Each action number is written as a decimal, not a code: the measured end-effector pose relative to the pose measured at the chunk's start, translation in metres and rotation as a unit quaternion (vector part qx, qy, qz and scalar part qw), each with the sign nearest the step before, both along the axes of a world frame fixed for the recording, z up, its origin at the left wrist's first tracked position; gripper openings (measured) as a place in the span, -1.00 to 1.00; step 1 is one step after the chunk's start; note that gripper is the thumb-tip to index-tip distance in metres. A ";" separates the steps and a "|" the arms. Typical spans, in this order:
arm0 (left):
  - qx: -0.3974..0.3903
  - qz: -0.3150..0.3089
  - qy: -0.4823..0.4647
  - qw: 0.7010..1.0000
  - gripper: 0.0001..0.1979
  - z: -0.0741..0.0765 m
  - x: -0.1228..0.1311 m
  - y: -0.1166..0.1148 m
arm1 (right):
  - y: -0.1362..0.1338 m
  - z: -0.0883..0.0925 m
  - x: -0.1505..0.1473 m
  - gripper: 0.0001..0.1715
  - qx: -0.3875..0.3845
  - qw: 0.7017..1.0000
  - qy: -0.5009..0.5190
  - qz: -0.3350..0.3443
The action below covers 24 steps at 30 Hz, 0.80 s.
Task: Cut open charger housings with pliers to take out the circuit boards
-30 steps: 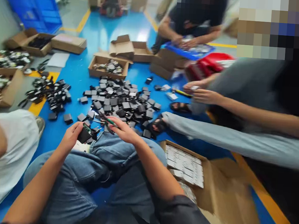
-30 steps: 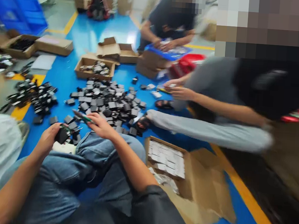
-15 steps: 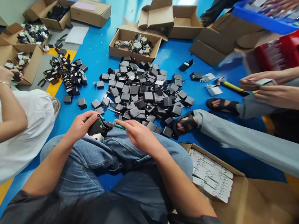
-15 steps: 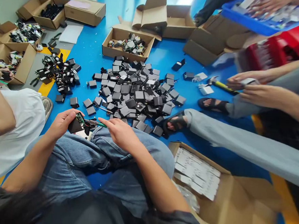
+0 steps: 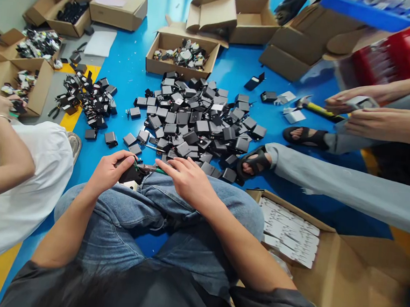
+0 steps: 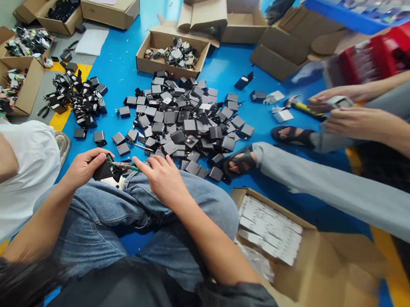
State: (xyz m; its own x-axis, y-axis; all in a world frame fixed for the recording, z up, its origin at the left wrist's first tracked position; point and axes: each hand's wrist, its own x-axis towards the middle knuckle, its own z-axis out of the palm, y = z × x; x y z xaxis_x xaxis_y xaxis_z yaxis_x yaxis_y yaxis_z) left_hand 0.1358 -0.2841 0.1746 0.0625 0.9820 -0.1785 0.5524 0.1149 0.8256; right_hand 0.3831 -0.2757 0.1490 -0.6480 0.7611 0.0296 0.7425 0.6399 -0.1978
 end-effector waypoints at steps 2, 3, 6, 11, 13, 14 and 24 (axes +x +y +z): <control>0.000 -0.009 0.024 1.000 -0.49 0.001 0.000 0.000 | -0.002 0.000 -0.002 -0.32 0.008 1.000 -0.014 0.005; 0.000 -0.013 0.036 0.999 -0.49 0.001 0.000 0.000 | -0.002 0.001 -0.004 -0.31 0.007 1.000 -0.021 0.009; -0.003 -0.018 0.055 0.998 -0.49 0.000 0.000 0.002 | -0.002 0.001 -0.008 -0.30 -0.031 0.998 -0.048 0.018; -0.013 -0.059 0.089 0.994 -0.49 -0.006 0.002 0.003 | 0.006 0.007 -0.008 -0.37 -0.114 0.989 -0.080 0.044; -0.007 -0.088 0.101 0.991 -0.50 -0.009 0.004 0.002 | 0.009 0.013 -0.005 -0.40 -0.117 0.986 -0.102 0.064; 0.001 -0.102 0.102 0.989 -0.50 -0.009 0.005 0.001 | 0.009 0.017 -0.003 -0.40 -0.114 0.984 -0.116 0.069; 0.042 -0.235 0.086 0.967 -0.53 0.034 0.014 -0.026 | -0.026 0.092 0.017 -0.67 0.066 0.980 -0.183 0.052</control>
